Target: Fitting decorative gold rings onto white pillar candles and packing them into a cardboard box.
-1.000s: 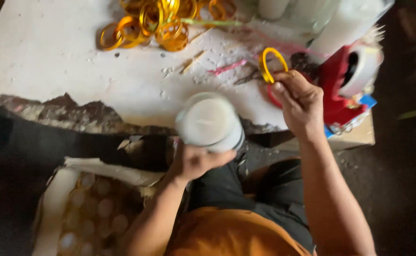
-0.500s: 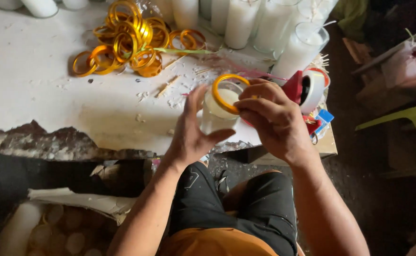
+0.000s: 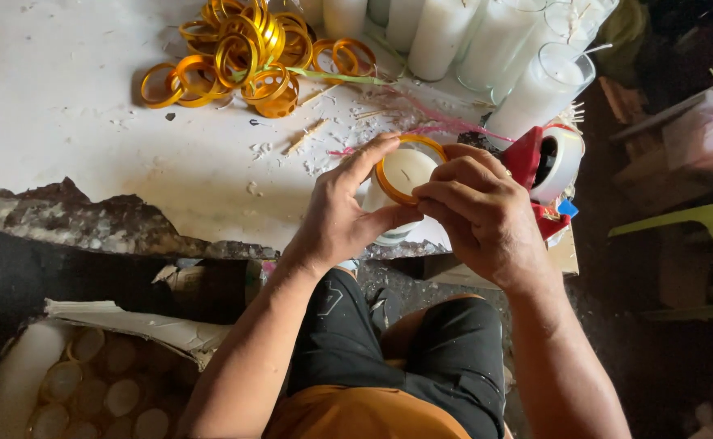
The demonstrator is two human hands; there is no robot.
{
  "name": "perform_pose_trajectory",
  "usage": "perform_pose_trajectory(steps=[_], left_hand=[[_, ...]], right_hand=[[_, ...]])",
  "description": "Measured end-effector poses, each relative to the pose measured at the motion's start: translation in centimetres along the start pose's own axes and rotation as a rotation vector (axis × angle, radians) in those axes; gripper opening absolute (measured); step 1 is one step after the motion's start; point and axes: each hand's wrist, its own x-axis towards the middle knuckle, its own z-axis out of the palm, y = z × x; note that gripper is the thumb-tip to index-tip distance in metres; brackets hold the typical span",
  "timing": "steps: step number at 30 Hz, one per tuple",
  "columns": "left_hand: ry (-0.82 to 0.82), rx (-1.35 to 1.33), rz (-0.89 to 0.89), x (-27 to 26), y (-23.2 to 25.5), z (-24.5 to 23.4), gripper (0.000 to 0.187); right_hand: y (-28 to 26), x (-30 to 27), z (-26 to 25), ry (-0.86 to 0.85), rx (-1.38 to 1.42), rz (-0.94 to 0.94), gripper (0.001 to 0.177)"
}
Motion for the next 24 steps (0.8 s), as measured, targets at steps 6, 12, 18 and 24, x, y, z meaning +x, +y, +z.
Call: perform_pose_trajectory(steps=[6, 12, 18, 24], left_hand=[[-0.122, -0.181, -0.074, 1.0, -1.7, -1.2, 0.081], [-0.312, -0.488, -0.164, 3.0, -3.4, -2.4, 0.085], [-0.41, -0.716, -0.13, 1.8, -3.9, -2.0, 0.099], [-0.038, -0.291, -0.118, -1.1, -3.4, -0.5, 0.115]], right_hand=[[2.1, -0.5, -0.7, 0.074, 0.169, 0.079, 0.028], [2.1, -2.1, 0.3, 0.083, 0.303, 0.227, 0.051], [-1.8, -3.4, 2.3, 0.314, 0.047, 0.317, 0.058], [0.0, -4.6, 2.7, 0.353, 0.412, 0.509, 0.056]])
